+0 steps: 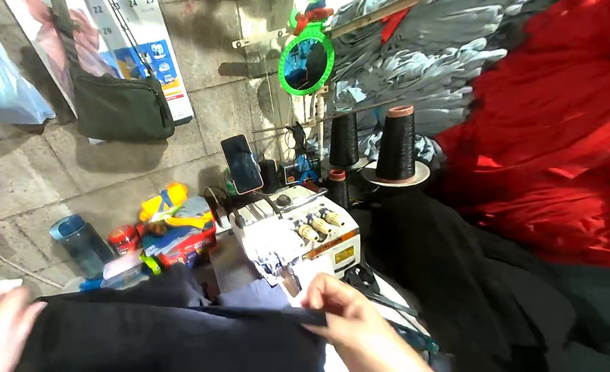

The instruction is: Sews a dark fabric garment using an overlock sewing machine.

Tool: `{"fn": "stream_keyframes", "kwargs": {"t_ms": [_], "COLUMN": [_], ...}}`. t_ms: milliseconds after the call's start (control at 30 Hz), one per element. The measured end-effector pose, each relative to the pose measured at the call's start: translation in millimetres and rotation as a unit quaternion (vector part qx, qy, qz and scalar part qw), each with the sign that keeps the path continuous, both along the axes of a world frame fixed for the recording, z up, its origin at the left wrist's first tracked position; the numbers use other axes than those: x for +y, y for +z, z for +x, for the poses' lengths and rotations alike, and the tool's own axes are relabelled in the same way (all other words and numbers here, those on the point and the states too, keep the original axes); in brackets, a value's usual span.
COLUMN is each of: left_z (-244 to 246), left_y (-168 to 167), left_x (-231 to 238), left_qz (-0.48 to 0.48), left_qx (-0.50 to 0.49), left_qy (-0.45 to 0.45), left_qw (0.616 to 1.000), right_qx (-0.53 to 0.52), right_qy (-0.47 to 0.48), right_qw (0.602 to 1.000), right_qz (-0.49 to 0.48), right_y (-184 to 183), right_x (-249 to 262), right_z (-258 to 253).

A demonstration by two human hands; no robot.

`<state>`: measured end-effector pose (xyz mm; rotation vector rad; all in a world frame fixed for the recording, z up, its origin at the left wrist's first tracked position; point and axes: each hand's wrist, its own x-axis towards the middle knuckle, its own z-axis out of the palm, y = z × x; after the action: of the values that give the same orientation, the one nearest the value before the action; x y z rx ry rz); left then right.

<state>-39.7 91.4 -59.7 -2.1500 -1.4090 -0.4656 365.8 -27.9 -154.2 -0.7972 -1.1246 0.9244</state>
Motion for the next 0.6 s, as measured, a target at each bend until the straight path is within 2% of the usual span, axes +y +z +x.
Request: {"fn": "stream_keyframes", "kwargs": {"t_ms": [67,133,200,267,300,400,500,600], "left_z": [46.5,127.5,190.4,226.5,235.5,238.7,228.4,226.5], "left_y": [-27.3,-43.5,-57.5,-66.5,-68.4,-65.0,-60.2,-51.3], "left_x": [24.8,15.2,-0.4,-9.3,-11.1,-9.0,-7.4,-13.0], "left_qz": [-0.003,-0.068,-0.183,-0.252,-0.261,-0.237,-0.188,-0.154], "left_qx": [-0.036,-0.107,-0.144,-0.171,-0.195,-0.25,-0.249,-0.232], "left_qy": [-0.074,-0.176,-0.322,-0.418,-0.435,-0.433,-0.463,-0.461], "left_qw": [0.997,0.976,0.918,0.856,0.839,0.833,0.83,0.843], "right_qx": [0.068,0.031,-0.012,-0.036,-0.035,-0.086,-0.16,-0.147], "right_qy": [-0.017,-0.028,-0.036,-0.054,-0.063,-0.032,0.02,0.036], "right_qw": [0.996,0.997,0.999,0.998,0.997,0.995,0.981,0.981], "right_qz": [-0.054,-0.059,-0.033,0.005,0.014,-0.023,-0.109,-0.117], "right_y": [-16.9,-25.0,-22.9,-19.4,-20.4,-39.8,-77.9,-101.1], "right_x": [24.2,35.8,38.9,39.0,37.5,23.0,-0.8,-16.4], "right_z": [-6.5,-7.8,-8.4,-8.1,-7.3,1.6,2.1,-1.0]}}
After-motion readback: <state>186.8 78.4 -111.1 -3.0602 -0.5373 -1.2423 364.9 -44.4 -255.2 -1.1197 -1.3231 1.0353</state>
